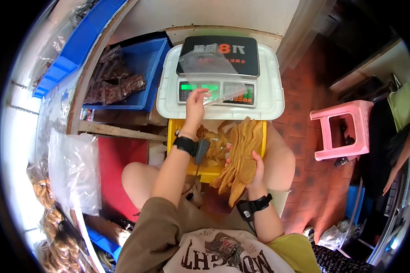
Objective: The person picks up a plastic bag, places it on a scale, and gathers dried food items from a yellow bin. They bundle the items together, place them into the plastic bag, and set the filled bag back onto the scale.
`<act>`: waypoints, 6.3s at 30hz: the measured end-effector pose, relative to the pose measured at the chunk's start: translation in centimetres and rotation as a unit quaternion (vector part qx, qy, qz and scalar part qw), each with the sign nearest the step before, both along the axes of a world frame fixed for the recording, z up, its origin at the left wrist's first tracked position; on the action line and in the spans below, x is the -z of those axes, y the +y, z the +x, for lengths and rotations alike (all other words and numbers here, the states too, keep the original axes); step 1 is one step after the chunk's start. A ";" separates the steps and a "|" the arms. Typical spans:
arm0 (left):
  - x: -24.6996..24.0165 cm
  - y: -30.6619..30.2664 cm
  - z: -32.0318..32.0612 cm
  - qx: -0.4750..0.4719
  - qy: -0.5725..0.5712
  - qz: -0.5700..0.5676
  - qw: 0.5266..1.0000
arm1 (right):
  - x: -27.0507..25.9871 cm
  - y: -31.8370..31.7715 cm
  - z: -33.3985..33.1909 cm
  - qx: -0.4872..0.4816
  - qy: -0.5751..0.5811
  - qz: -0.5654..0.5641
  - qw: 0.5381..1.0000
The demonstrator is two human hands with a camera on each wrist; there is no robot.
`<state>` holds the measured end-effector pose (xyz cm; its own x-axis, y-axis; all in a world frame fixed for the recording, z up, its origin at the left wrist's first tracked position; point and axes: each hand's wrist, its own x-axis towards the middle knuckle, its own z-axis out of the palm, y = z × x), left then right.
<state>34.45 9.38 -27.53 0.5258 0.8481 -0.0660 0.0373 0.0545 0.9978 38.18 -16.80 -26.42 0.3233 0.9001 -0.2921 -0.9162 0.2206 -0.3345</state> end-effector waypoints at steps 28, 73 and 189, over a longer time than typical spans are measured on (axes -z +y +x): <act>-0.8 -17.2 -16.3 -0.050 -0.057 -0.196 0.978 | -1.0 -6.7 -4.4 -0.011 -0.002 0.028 1.000; -3.9 -17.2 -16.6 -0.006 0.219 0.488 0.845 | 0.5 -5.6 -4.3 -0.070 0.015 0.059 0.996; -13.6 -24.2 -19.2 0.053 0.283 0.398 0.871 | -8.1 -2.1 -7.2 -0.060 0.068 0.132 0.987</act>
<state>15.28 -14.85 -13.91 0.6783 0.6925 0.2459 0.4984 -0.6794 0.5386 30.94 -18.86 -18.33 0.1836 0.9801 -0.0759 -0.9736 0.1707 -0.1513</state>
